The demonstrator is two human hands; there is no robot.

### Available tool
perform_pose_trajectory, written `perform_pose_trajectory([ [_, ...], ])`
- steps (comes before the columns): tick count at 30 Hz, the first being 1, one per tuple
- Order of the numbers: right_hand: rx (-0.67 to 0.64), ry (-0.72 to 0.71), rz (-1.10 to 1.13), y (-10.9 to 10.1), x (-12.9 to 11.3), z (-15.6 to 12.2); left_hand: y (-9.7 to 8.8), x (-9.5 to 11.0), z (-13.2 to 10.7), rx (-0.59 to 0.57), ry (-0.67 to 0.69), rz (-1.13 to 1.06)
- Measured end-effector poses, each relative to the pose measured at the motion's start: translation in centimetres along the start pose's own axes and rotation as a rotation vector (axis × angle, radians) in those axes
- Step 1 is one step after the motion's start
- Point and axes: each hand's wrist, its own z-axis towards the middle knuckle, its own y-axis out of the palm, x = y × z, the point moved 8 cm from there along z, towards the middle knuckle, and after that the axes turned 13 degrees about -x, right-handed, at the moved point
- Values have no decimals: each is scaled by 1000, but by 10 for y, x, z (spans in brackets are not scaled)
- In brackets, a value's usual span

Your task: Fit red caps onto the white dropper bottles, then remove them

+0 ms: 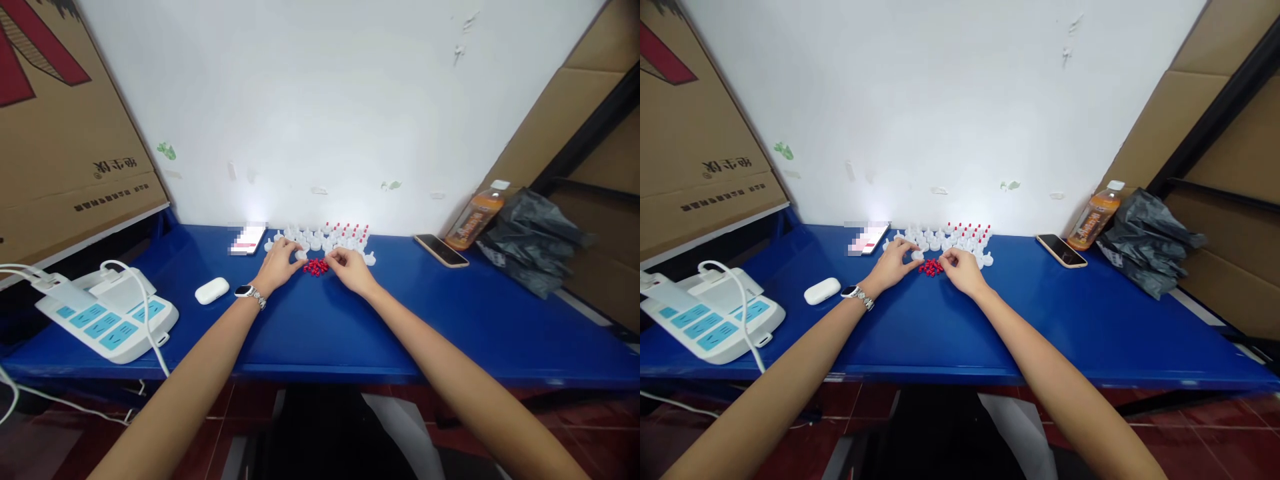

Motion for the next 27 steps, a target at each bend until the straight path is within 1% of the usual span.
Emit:
perform_pose_trajectory([
  [3, -40, 22, -6, 6, 0, -1, 0, -7, 1, -17, -46, 65],
  [8, -66, 29, 6, 11, 0, -1, -2, -12, 3, -16, -55, -74],
  [11, -76, 29, 12, 12, 1, 0, 1, -11, 11, -52, -51, -130],
  [14, -80, 29, 14, 12, 3, 1, 2, -11, 23, -57, -55, -121],
  [16, -77, 28, 23, 11, 3, 2, 1, -15, 32, -37, -73, -99],
  [18, -72, 30, 33, 10, 4, 2, -1, -21, 38, 6, -103, -75],
  [23, -63, 29, 26, 9, 4, 3, -9, -37, 42, 101, -168, -40],
  [25, -58, 28, 14, 9, 5, 3, -11, -38, 39, 133, -165, -41],
  [27, -43, 32, 6, 7, 6, 2, -13, -32, 36, 154, -125, -45],
])
